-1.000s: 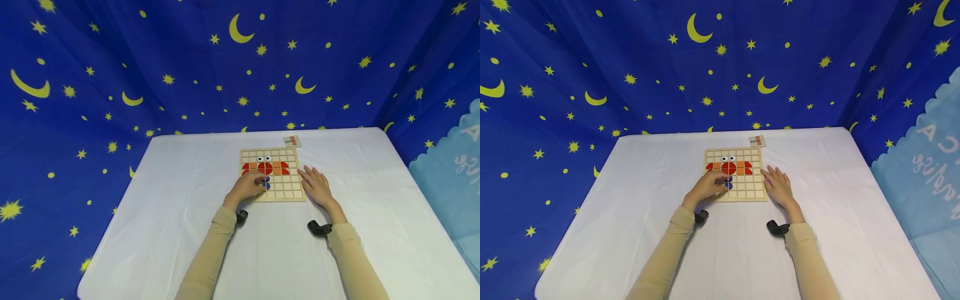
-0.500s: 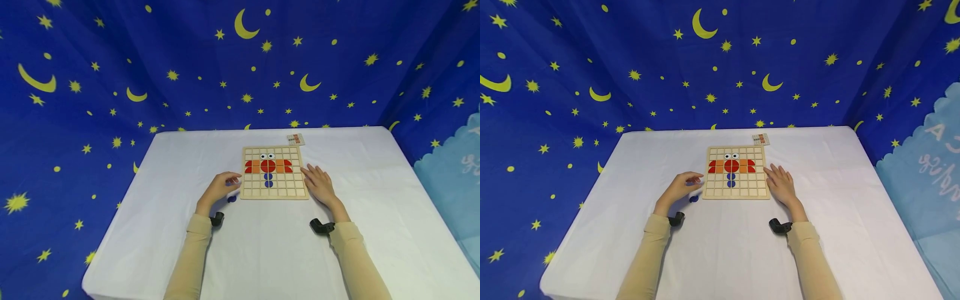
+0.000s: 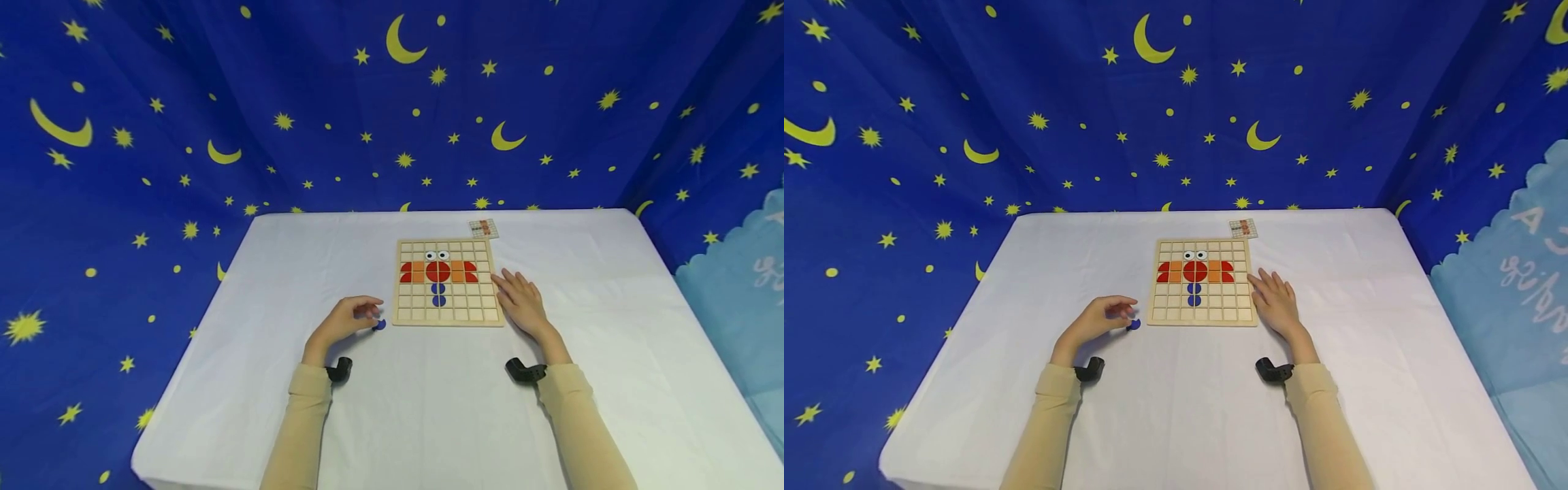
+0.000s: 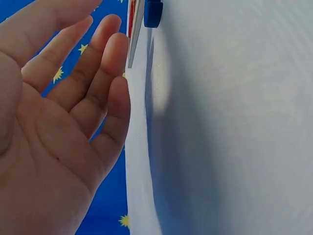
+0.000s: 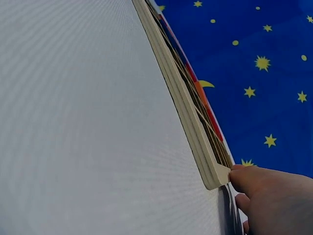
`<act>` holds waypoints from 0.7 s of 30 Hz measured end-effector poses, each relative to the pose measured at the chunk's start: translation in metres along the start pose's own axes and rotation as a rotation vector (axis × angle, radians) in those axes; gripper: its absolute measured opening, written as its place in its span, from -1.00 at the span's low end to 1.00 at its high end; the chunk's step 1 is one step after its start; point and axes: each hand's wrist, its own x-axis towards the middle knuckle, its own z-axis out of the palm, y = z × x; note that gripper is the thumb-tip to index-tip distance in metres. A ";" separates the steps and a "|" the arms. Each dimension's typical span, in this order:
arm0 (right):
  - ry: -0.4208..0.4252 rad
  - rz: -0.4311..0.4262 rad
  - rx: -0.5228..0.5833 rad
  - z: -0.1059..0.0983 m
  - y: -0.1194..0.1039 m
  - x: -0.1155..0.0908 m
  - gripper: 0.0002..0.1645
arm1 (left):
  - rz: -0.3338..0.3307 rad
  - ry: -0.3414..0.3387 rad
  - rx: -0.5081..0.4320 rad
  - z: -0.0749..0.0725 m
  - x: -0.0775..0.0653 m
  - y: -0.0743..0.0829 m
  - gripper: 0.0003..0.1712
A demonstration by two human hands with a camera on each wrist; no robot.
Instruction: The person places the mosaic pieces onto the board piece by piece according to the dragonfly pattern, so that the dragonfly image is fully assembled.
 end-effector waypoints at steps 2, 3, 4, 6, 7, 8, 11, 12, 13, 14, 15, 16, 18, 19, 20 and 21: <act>-0.001 0.001 -0.003 0.000 0.000 0.000 -0.42 | 0.009 -0.024 -0.030 0.000 -0.001 -0.001 -0.51; -0.002 0.001 -0.003 0.000 0.001 0.000 -0.42 | 0.017 -0.036 -0.038 0.000 -0.002 -0.002 -0.50; -0.004 0.003 -0.004 0.000 0.001 0.001 -0.42 | 0.019 -0.048 -0.041 0.000 -0.002 -0.002 -0.49; -0.005 0.005 -0.004 0.000 0.001 0.001 -0.42 | 0.024 -0.070 -0.034 -0.001 -0.003 -0.003 -0.47; -0.005 0.007 -0.005 0.000 0.001 0.001 -0.42 | 0.026 -0.077 -0.029 0.000 -0.003 -0.003 -0.46; -0.006 0.008 -0.006 0.000 0.001 0.000 -0.42 | 0.027 -0.081 -0.025 0.000 -0.004 -0.003 -0.46; -0.004 0.007 -0.003 -0.001 0.001 0.000 -0.42 | 0.033 -0.081 -0.022 0.001 -0.005 -0.003 -0.46; -0.004 0.006 -0.003 -0.001 0.001 0.000 -0.42 | 0.035 -0.080 -0.020 0.002 -0.005 -0.003 -0.46; -0.003 0.005 -0.001 -0.001 0.001 0.000 -0.42 | 0.037 -0.079 -0.022 0.002 -0.005 -0.003 -0.46; -0.001 0.003 0.001 -0.001 0.001 0.000 -0.42 | 0.040 -0.077 -0.021 0.003 -0.004 -0.004 -0.46; 0.000 0.001 0.000 -0.001 0.001 0.000 -0.42 | 0.043 -0.072 -0.015 0.004 -0.005 -0.005 -0.47; 0.001 0.000 -0.001 -0.001 0.001 0.000 -0.42 | 0.042 -0.065 -0.004 0.004 -0.005 -0.004 -0.48; 0.001 0.000 -0.003 0.000 0.001 0.000 -0.42 | 0.046 -0.054 0.007 0.005 -0.005 -0.005 -0.50; 0.002 -0.001 -0.003 0.000 0.001 0.000 -0.42 | 0.052 -0.047 0.010 0.005 -0.005 -0.005 -0.51; 0.002 -0.001 -0.004 0.000 0.002 0.000 -0.42 | 0.053 -0.043 0.015 0.004 -0.006 0.000 -0.52; 0.002 0.000 -0.005 0.001 0.002 0.000 -0.42 | 0.057 -0.037 0.021 0.004 -0.006 0.000 -0.53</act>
